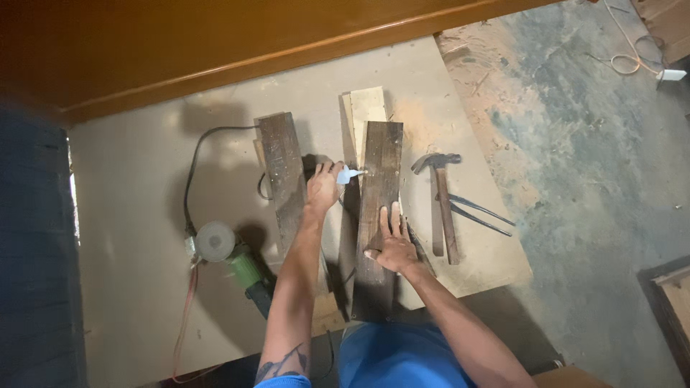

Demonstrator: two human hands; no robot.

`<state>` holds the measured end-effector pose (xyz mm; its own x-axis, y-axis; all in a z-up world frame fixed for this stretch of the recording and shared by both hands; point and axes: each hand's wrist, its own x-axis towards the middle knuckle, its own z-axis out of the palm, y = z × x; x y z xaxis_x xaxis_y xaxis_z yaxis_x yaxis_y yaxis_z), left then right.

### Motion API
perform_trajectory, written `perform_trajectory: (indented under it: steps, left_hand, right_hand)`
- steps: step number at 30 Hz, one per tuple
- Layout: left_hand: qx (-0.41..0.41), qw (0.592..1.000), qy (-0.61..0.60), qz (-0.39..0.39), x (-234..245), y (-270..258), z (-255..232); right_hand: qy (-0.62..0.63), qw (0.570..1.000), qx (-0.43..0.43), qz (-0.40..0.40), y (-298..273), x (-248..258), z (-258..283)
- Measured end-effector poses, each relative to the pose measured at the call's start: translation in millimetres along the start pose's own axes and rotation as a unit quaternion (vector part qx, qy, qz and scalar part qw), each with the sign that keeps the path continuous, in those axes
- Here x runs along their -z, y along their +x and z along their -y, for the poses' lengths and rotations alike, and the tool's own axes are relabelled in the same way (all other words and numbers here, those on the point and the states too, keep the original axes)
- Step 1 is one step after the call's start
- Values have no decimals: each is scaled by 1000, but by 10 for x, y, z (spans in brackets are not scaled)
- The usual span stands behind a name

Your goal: The person applies glue from a bottle onto wooden planks and joins them together on a workbench. They repeatedly apply glue, align the pieces, and press them to bond, handling the planks and glue bottle throughout.

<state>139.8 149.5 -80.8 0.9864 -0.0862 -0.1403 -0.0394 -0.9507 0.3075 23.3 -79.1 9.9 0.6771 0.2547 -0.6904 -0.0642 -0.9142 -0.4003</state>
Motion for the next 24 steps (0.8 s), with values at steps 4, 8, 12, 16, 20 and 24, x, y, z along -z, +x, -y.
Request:
perform_trajectory:
  steps: [4, 8, 12, 16, 20, 24]
  left_hand:
    - [-2, 1000, 3, 12, 110, -29, -41]
    - [-17, 1000, 19, 9, 192, -53, -73]
    - [-16, 1000, 15, 17, 264, -71, -110]
    - [-30, 999, 16, 21, 194, -19, -71]
    - [-28, 999, 32, 10, 189, 24, -42]
    - [-29, 999, 25, 20, 124, 45, 23]
  right_hand:
    - [-5, 1000, 3, -6, 2, -3, 6]
    - [14, 1000, 0, -9, -7, -6, 12]
    - [4, 1000, 1, -4, -58, 17, 25]
    - [7, 1000, 1, -10, -70, 54, 48]
    - [1, 1000, 7, -8, -85, 70, 41]
    - [14, 1000, 9, -6, -129, 102, 76]
